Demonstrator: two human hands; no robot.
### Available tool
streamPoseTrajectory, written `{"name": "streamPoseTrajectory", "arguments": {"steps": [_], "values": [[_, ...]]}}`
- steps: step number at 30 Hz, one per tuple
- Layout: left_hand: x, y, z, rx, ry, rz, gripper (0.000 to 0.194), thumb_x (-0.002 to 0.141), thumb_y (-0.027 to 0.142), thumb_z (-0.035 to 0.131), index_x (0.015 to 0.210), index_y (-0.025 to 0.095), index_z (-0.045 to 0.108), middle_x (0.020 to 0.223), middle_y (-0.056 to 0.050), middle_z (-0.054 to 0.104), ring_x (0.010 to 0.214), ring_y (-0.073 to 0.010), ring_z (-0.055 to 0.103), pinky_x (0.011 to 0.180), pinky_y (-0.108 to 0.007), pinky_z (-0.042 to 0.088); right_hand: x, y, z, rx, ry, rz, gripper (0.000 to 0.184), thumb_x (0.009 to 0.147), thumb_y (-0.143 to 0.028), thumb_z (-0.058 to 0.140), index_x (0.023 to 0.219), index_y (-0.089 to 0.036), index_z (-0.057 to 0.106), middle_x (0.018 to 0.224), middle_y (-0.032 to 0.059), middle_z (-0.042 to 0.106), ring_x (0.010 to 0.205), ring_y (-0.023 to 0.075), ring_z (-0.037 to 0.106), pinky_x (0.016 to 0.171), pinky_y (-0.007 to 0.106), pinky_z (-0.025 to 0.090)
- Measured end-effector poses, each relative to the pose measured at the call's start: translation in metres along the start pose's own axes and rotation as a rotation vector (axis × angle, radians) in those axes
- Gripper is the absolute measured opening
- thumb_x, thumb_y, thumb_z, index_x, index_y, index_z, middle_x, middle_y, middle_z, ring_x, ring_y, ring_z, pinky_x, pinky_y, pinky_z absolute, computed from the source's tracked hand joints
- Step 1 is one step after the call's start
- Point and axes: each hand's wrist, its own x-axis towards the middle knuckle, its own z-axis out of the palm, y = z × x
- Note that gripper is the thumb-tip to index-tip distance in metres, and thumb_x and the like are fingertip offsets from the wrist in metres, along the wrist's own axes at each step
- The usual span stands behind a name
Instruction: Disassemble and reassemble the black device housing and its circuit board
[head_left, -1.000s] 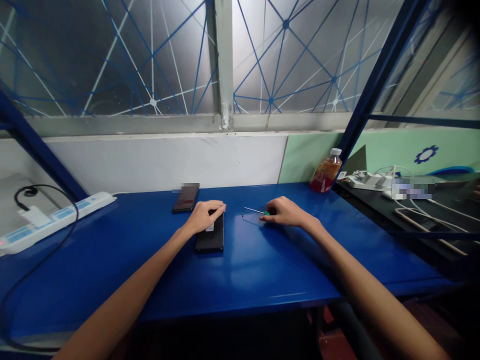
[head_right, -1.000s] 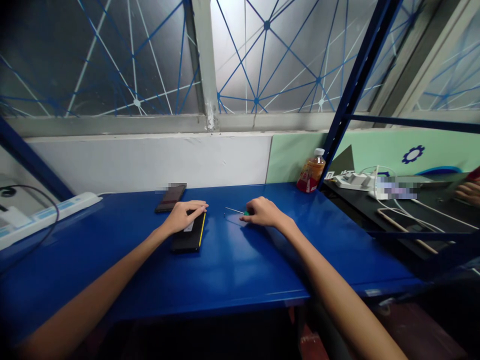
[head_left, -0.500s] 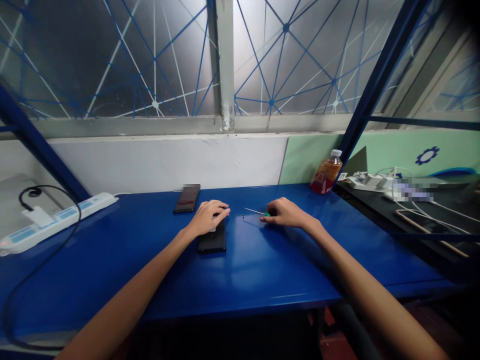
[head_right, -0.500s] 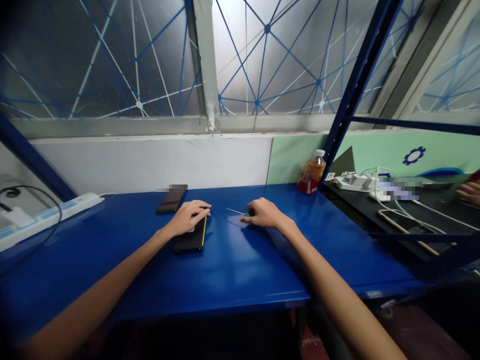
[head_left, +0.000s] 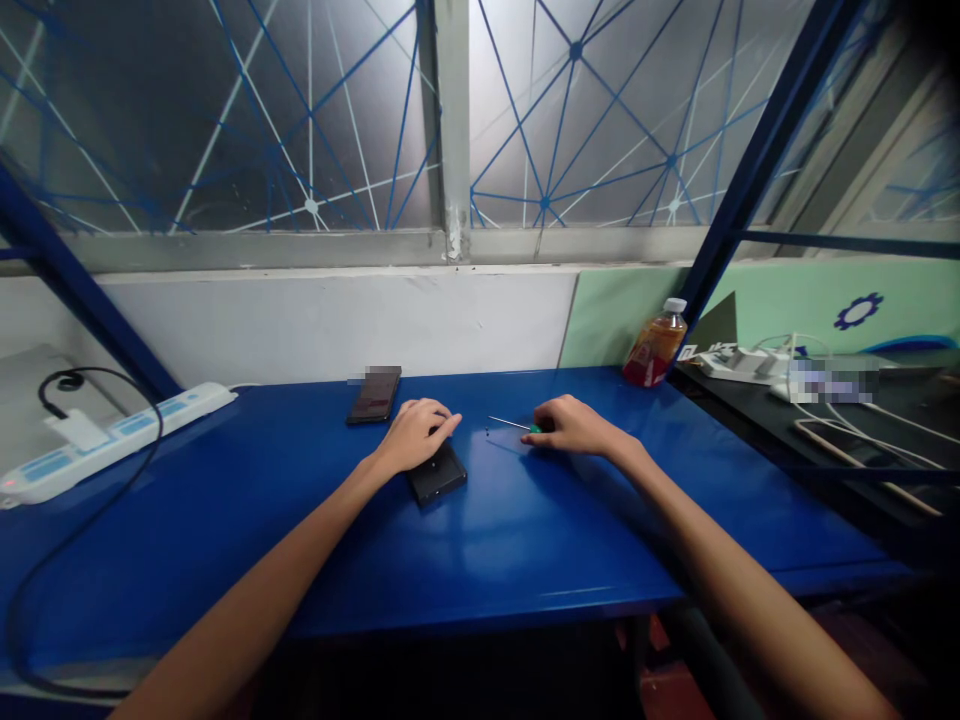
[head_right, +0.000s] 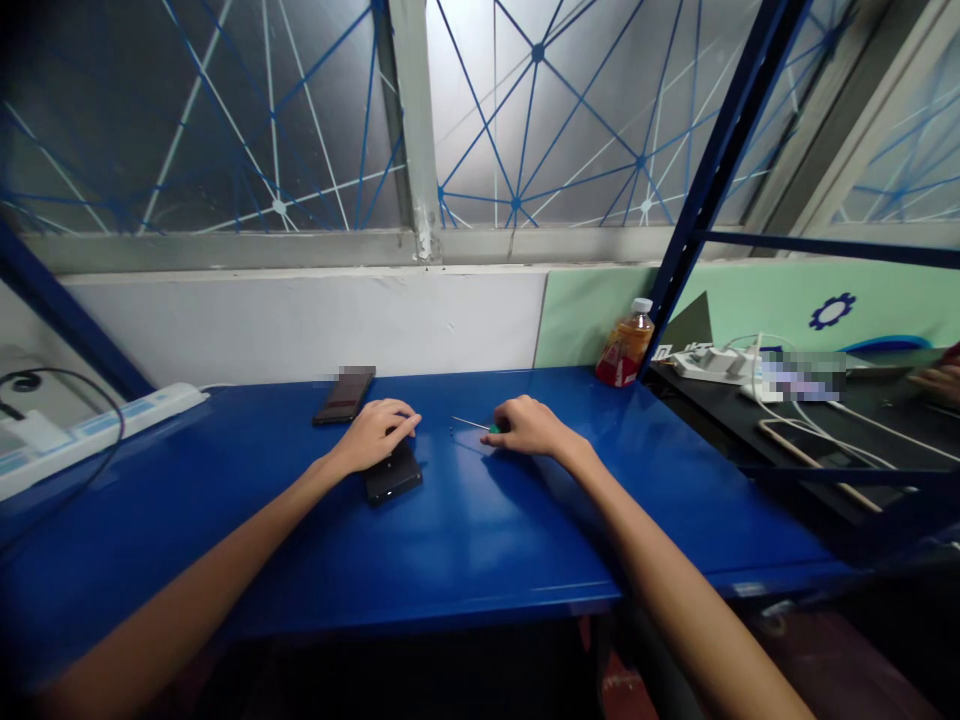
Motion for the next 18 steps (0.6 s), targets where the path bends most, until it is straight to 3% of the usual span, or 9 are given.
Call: {"name": "streamPoseTrajectory", "arguments": {"steps": [3, 7, 9, 13, 18], "values": [[0.001, 0.000, 0.003, 0.008, 0.020, -0.095, 0.060, 0.100, 0.046, 0.030, 0.062, 0.019, 0.067, 0.075, -0.005, 0.071, 0.083, -0.0196, 0.064, 0.087, -0.033, 0.040, -0.001, -0.002, 0.000, 0.053, -0.011, -0.018, 0.041, 0.081, -0.053, 0.060, 0.063, -0.016, 0.058, 0.057, -0.0002, 0.051, 0.053, 0.0104, 0.039, 0.052, 0.025, 0.024], [0.001, 0.004, 0.005, 0.168, 0.095, -0.306, 0.064, 0.100, 0.048, 0.025, 0.064, 0.018, 0.069, 0.078, -0.009, 0.071, 0.087, -0.0245, 0.061, 0.088, -0.041, 0.037, -0.002, -0.005, 0.000, 0.161, -0.026, -0.074, 0.045, 0.084, -0.054, 0.054, 0.059, -0.015, 0.055, 0.054, -0.0023, 0.046, 0.051, 0.0091, 0.033, 0.050, 0.025, 0.023], [0.000, 0.004, 0.003, 0.183, 0.051, -0.221, 0.057, 0.098, 0.051, 0.032, 0.071, 0.019, 0.071, 0.087, -0.008, 0.071, 0.092, -0.0257, 0.059, 0.089, -0.043, 0.037, -0.002, -0.006, -0.001, 0.246, -0.065, -0.075, 0.046, 0.087, -0.053, 0.049, 0.061, -0.015, 0.056, 0.054, -0.0015, 0.049, 0.050, 0.0093, 0.036, 0.050, 0.025, 0.025], [-0.002, -0.001, -0.003, 0.060, -0.081, 0.033, 0.043, 0.095, 0.049, 0.043, 0.085, 0.021, 0.073, 0.096, -0.007, 0.068, 0.091, -0.0218, 0.058, 0.084, -0.035, 0.041, -0.002, -0.011, -0.001, 0.353, -0.145, -0.019, 0.045, 0.090, -0.049, 0.044, 0.064, -0.015, 0.058, 0.059, 0.0020, 0.058, 0.052, 0.0110, 0.045, 0.052, 0.025, 0.031], [0.000, 0.000, 0.003, 0.172, 0.002, -0.069, 0.049, 0.098, 0.044, 0.038, 0.074, 0.017, 0.070, 0.081, -0.008, 0.065, 0.080, -0.0214, 0.058, 0.076, -0.034, 0.042, -0.001, -0.015, 0.005, 0.332, -0.192, -0.048, 0.049, 0.090, -0.050, 0.042, 0.059, -0.015, 0.054, 0.057, 0.0019, 0.057, 0.049, 0.0101, 0.042, 0.051, 0.025, 0.030]]}}
